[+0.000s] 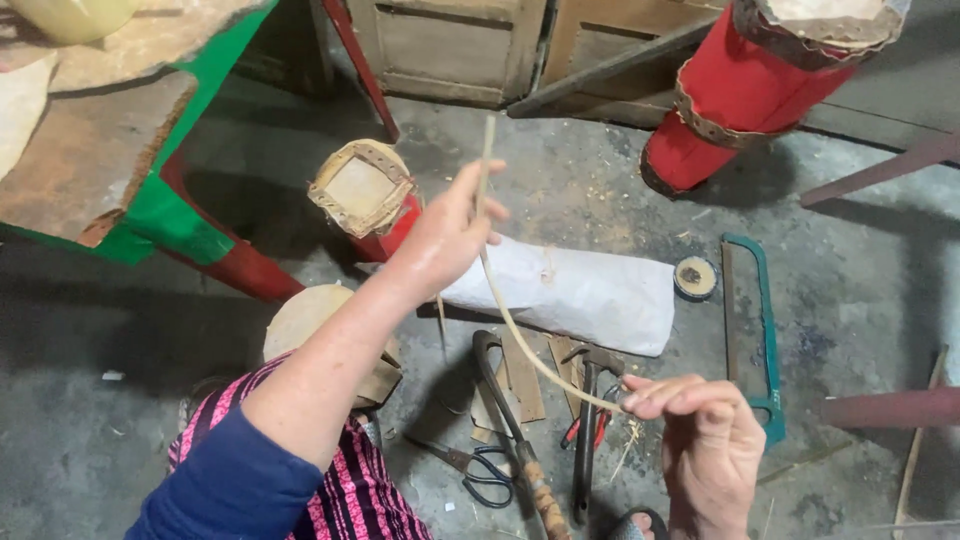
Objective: A person uses a curved blade to scrape and thin a bamboo strip, likely for use in instrument repair or construction.
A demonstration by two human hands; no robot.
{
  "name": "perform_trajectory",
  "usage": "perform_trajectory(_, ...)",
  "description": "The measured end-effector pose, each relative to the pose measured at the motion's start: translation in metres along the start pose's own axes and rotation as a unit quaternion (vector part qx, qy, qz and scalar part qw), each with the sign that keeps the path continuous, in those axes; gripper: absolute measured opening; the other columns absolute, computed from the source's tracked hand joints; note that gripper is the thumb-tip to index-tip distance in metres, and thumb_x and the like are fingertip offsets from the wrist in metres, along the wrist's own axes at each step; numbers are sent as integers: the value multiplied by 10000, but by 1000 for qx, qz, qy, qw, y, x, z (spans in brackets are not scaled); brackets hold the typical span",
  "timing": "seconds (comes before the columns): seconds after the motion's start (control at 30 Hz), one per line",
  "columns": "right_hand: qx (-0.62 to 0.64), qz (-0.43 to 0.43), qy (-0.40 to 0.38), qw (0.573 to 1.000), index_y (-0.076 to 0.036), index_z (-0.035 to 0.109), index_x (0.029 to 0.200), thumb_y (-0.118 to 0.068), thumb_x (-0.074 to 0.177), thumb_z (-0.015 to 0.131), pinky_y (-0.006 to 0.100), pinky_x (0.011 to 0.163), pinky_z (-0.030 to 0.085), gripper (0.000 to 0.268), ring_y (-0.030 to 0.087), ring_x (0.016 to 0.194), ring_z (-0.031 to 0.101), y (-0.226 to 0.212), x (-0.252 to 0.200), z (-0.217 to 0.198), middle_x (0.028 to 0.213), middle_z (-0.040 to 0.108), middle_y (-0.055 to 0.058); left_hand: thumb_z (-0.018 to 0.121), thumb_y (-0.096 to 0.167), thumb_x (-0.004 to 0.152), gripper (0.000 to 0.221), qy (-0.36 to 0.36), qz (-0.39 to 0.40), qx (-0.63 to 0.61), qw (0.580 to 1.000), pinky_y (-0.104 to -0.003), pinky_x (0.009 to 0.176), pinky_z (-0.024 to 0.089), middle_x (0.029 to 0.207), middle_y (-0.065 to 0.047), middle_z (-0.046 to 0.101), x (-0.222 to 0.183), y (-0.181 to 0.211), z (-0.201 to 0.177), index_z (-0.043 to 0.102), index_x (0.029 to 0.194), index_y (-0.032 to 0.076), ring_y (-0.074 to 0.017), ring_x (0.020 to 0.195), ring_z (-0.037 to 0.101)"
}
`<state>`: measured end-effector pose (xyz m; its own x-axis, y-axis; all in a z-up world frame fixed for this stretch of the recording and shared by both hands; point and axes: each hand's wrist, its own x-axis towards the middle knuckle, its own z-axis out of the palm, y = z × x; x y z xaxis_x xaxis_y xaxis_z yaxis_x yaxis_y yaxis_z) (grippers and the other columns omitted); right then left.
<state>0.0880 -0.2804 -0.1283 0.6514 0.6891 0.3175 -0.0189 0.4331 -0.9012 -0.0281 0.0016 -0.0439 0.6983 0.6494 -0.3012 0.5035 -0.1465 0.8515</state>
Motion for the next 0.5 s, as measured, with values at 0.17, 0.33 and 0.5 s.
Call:
perform_trajectory(0.17,85,51,57,993,-38,627,973,-326,1121,525,477,732,673,340,244,668,665,19,2,-24,689,614,113,460,-18,927,638,-22,94,31,995,-290,568,440,1227,-92,660,4,-22,24,401,1507,243,-106,561,444)
perform_trajectory(0.33,117,131,153,973,-44,608,1169,-355,1130,493,352,486,432,334,200,550,458,36,7,-52,589,438,43,457,-143,879,664,-93,241,153,954,-436,1125,462,1536,-183,476,-3,-31,44,400,1510,55,-311,1324,574)
perform_trajectory(0.5,83,161,144,973,-13,575,1299,-378,1106,483,309,426,353,423,154,493,361,32,15,-45,555,327,12,452,-133,830,707,-109,283,189,934,-488,960,493,1417,-218,577,-3,-46,59,421,1495,105,-401,1171,631)
